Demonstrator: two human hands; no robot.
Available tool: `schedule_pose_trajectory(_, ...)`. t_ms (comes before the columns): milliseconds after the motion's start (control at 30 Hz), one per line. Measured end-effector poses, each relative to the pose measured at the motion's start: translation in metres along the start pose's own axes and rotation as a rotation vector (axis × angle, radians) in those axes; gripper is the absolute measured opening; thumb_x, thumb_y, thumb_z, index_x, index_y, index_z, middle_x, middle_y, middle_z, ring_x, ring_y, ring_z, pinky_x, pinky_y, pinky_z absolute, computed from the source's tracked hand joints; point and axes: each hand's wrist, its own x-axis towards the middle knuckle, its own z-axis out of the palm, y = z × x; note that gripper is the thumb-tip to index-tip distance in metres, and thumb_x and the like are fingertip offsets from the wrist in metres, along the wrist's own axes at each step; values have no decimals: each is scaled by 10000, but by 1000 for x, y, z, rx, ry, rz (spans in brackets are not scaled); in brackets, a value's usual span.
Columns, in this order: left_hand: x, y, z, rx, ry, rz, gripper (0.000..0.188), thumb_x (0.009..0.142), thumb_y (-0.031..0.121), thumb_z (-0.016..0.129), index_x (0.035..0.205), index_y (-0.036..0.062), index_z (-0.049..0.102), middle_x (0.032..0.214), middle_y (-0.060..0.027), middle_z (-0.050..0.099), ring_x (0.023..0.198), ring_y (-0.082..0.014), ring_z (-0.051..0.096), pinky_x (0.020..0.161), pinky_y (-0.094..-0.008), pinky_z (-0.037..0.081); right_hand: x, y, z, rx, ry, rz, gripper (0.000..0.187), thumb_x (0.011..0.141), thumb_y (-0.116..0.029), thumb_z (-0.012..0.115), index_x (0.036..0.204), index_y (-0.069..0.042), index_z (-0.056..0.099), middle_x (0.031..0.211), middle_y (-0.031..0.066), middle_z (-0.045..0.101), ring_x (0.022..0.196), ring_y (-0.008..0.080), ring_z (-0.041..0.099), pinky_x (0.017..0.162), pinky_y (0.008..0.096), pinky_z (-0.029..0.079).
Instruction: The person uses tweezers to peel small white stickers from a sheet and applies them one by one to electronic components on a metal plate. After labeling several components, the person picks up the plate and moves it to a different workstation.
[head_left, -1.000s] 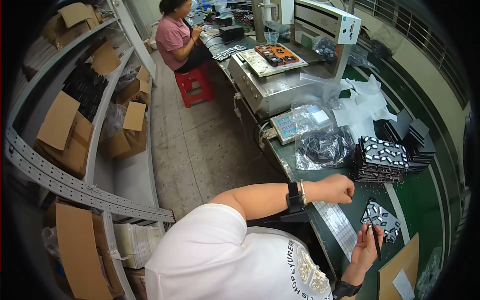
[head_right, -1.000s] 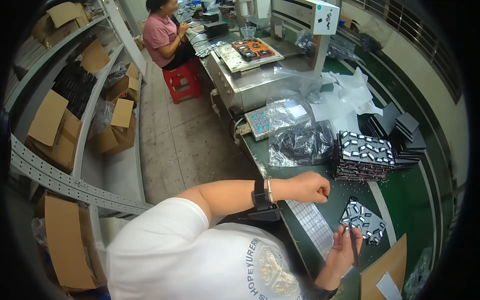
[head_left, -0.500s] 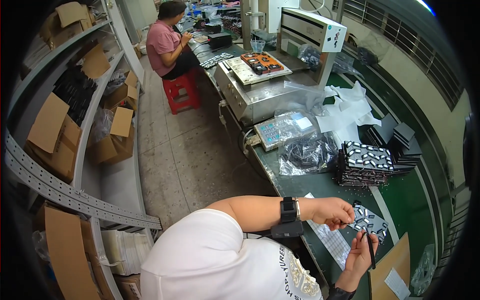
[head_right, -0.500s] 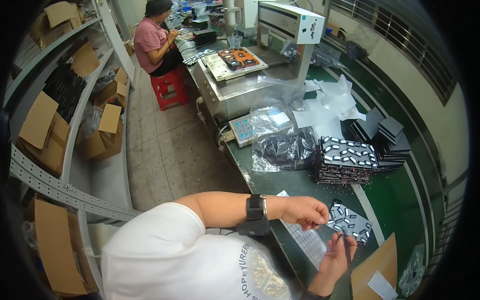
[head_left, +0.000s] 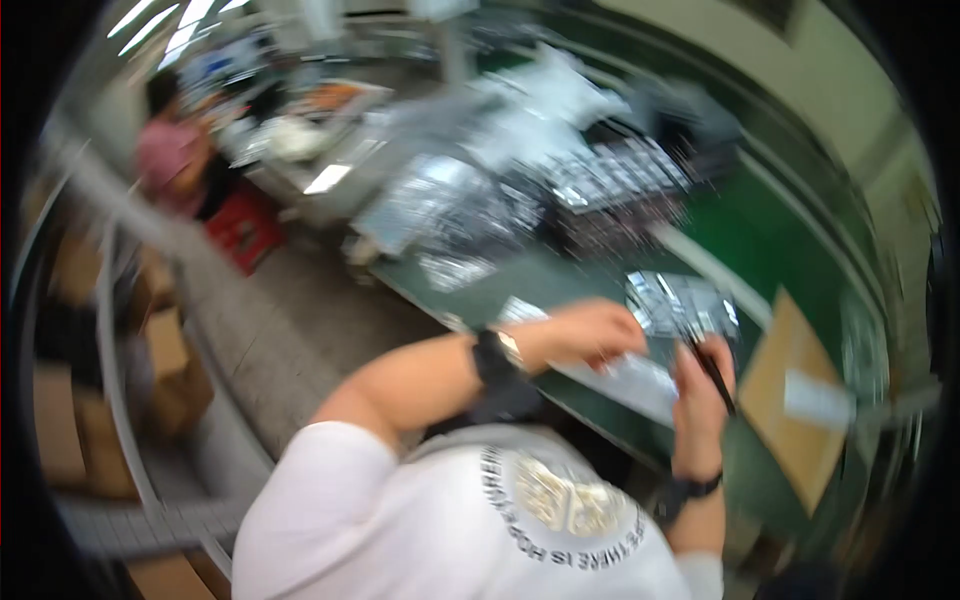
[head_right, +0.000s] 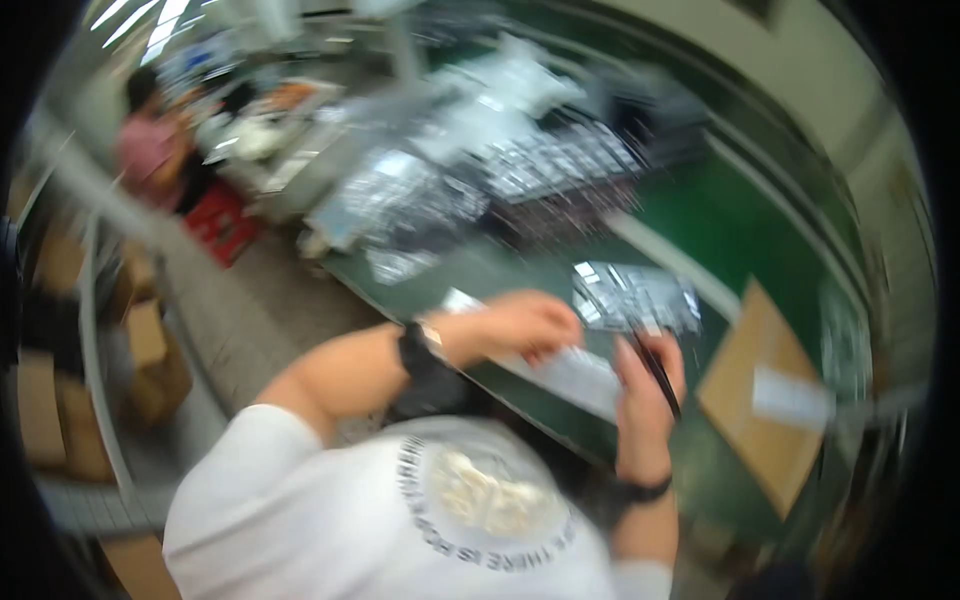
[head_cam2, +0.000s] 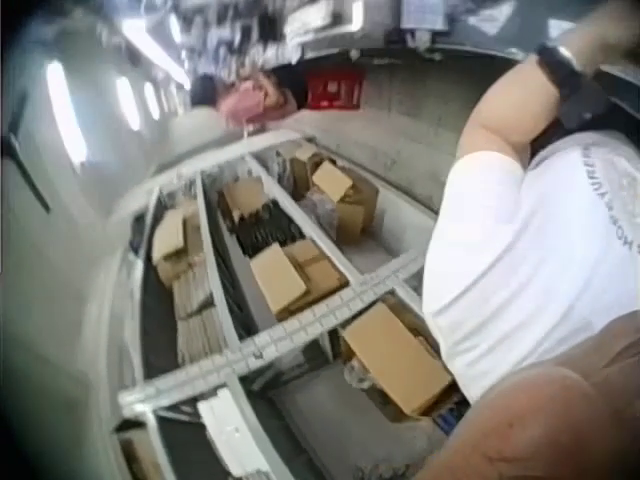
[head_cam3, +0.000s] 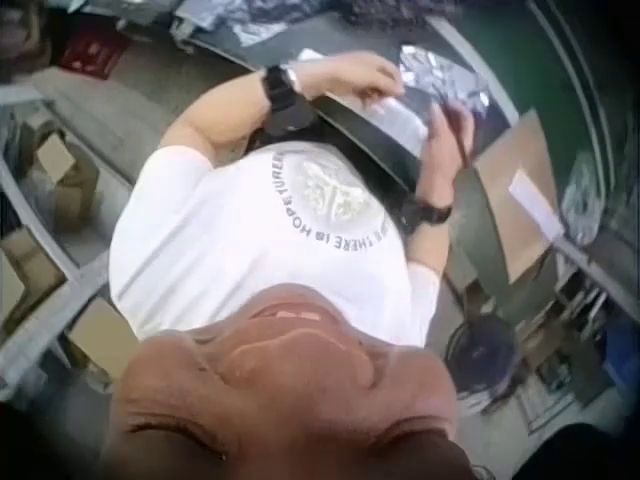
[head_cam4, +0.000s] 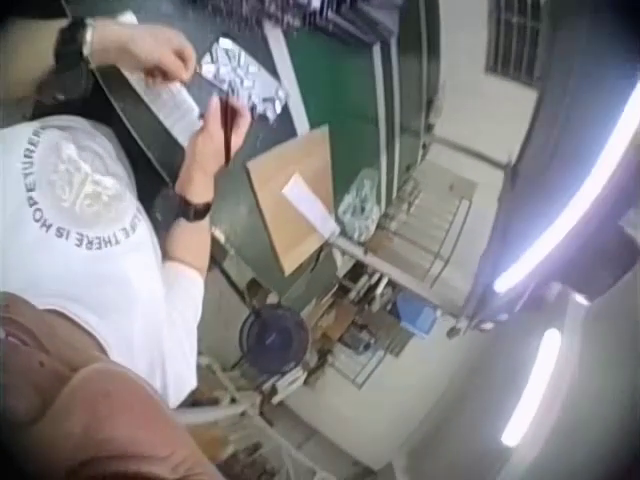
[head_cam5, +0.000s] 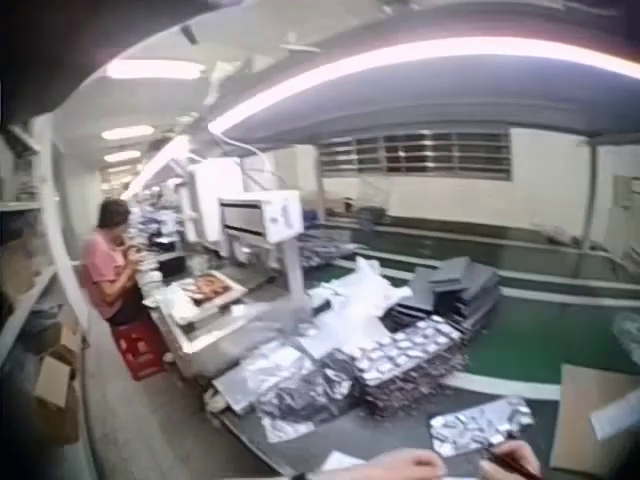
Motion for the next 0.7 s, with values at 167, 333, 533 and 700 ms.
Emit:
schedule_pose_trajectory(167,-10,29,4,-141,102,30,167,821,177,666,902,34,641,653,21,533,525,-49,452,449,-193,372,-12,-8,11,153,-84,21,236,807,31,622,1014,-4,515,896,88,584,740,191,630,608,266,496)
schedule_pose_trajectory(333,8,17,22,-95,98,82,186,826,162,659,939,17,631,674,23,535,518,-44,430,447,-180,336,-20,-6,1,197,2,105,255,816,20,619,1043,4,505,924,100,593,788,204,650,635,262,528)
schedule_pose_trajectory(533,18,6,50,9,175,135,206,828,163,661,960,10,624,738,5,590,560,-30,445,455,-173,322,-27,4,-7,203,-7,76,268,821,15,615,1062,0,497,953,97,586,846,203,647,673,271,548)
schedule_pose_trajectory(700,22,9,58,61,219,196,212,830,174,662,960,11,622,791,-12,628,596,-20,460,463,-170,322,-28,3,-7,162,-21,28,290,814,13,620,1074,-4,492,961,92,581,895,198,635,695,276,549)
